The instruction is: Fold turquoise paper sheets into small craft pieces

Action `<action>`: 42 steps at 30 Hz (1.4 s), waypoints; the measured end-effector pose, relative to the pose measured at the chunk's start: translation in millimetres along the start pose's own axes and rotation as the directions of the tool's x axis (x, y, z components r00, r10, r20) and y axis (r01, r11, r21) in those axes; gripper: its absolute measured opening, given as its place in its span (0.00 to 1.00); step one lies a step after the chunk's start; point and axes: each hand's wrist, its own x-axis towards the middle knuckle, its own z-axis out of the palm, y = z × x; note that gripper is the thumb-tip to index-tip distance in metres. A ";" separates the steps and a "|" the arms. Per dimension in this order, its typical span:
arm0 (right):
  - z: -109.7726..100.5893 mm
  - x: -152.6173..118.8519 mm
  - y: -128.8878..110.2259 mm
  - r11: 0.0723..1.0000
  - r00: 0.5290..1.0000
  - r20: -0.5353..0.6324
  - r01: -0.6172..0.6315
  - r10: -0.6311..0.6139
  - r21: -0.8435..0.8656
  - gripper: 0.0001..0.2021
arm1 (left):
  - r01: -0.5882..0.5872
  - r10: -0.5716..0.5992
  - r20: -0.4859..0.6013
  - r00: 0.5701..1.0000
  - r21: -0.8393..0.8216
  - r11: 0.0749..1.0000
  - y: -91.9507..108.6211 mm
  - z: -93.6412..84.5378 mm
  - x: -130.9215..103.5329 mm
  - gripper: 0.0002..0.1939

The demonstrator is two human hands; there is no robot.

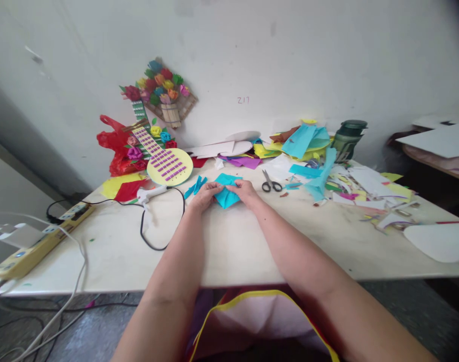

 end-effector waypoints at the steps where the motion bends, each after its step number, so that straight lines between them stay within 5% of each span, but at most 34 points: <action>1: -0.2 0.2 0.3 1.000 1.000 0.001 0.004 -0.004 -0.002 0.20 | -0.009 0.009 0.003 1.000 0.008 1.000 -0.9 -0.4 0.5 0.14; 6: -2.5 -1.1 -1.1 0.999 0.999 0.010 0.036 -0.037 0.010 0.20 | -0.044 0.044 0.004 0.999 0.065 0.997 -5.2 -2.7 4.1 0.15; 12: -4.9 -5.8 -10.2 0.985 0.987 0.044 -0.157 0.154 0.076 0.16 | -0.058 0.058 0.002 0.998 0.083 0.995 -5.7 -4.5 5.4 0.17; 20: -6.0 -3.7 -5.6 0.996 0.994 0.071 -0.084 0.081 0.036 0.17 | -0.018 0.018 -0.006 1.000 -0.021 1.000 -4.9 -3.2 4.3 0.19; 31: -6.5 -7.1 -14.7 0.968 0.973 0.053 -0.228 0.224 0.105 0.11 | -0.071 0.093 -0.102 0.990 0.203 0.977 -2.5 -1.3 2.9 0.20; 37: -6.3 -8.3 -14.5 0.986 0.984 0.104 -0.153 0.147 0.059 0.17 | -0.068 0.107 -0.182 0.977 0.209 0.975 -0.9 -1.0 4.2 0.20; 42: -5.4 -4.3 -6.9 0.992 0.990 0.091 -0.116 0.112 0.044 0.19 | -0.068 0.087 -0.148 0.985 0.132 0.989 1.1 0.7 2.3 0.18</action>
